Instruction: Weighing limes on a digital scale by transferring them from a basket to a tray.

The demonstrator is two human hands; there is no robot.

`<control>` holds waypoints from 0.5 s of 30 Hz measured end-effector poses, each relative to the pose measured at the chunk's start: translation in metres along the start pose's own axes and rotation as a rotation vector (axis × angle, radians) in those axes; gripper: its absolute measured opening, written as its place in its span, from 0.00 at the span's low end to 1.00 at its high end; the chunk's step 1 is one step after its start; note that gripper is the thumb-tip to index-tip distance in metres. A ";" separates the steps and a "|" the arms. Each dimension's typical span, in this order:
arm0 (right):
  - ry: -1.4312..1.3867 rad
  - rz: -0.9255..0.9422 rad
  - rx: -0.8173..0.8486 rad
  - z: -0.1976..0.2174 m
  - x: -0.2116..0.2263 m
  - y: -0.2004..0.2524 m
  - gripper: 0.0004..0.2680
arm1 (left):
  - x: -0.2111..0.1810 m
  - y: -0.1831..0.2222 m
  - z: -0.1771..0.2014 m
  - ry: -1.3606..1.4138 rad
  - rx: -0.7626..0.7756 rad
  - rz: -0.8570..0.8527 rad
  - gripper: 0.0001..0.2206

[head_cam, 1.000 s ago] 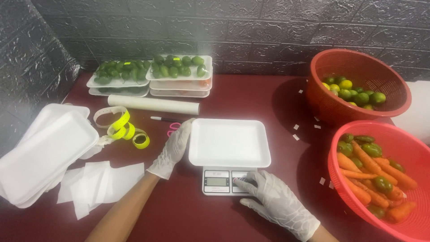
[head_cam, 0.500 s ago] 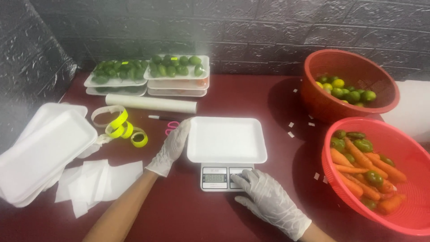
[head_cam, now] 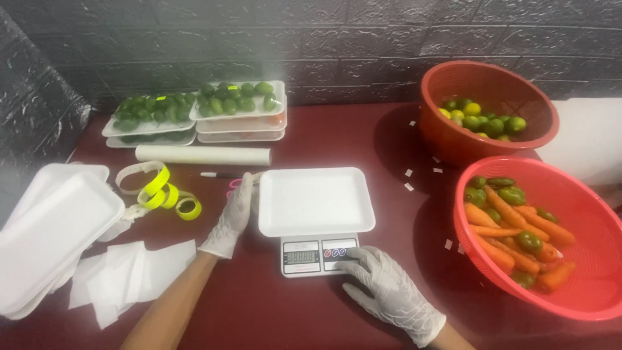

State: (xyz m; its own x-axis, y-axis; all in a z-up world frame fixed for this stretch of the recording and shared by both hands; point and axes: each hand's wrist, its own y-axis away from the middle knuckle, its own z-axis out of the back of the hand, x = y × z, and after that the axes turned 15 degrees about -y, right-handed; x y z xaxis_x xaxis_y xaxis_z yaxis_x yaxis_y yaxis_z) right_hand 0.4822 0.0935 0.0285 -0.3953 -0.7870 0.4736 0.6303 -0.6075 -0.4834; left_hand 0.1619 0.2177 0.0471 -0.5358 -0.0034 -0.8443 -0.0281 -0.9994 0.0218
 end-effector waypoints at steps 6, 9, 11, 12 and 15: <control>-0.012 -0.004 -0.030 -0.003 -0.002 0.001 0.12 | -0.004 0.003 0.001 0.152 0.051 -0.134 0.32; -0.026 -0.001 -0.044 -0.006 -0.006 0.005 0.15 | 0.022 -0.011 -0.005 0.132 0.020 -0.244 0.24; -0.019 -0.002 -0.037 -0.004 -0.002 0.003 0.14 | 0.013 -0.006 -0.001 0.169 0.042 -0.178 0.25; -0.011 -0.006 -0.033 -0.002 0.000 0.001 0.13 | 0.008 -0.004 0.001 0.205 0.065 -0.114 0.27; -0.008 -0.004 -0.024 -0.001 0.002 0.000 0.13 | -0.008 0.003 0.006 0.127 0.052 -0.084 0.31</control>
State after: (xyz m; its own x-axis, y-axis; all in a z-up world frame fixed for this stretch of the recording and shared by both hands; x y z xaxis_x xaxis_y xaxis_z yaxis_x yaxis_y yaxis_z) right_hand 0.4807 0.0921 0.0286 -0.3923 -0.7838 0.4813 0.6126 -0.6130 -0.4989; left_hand 0.1611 0.2146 0.0571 -0.4189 0.0723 -0.9052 -0.1133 -0.9932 -0.0269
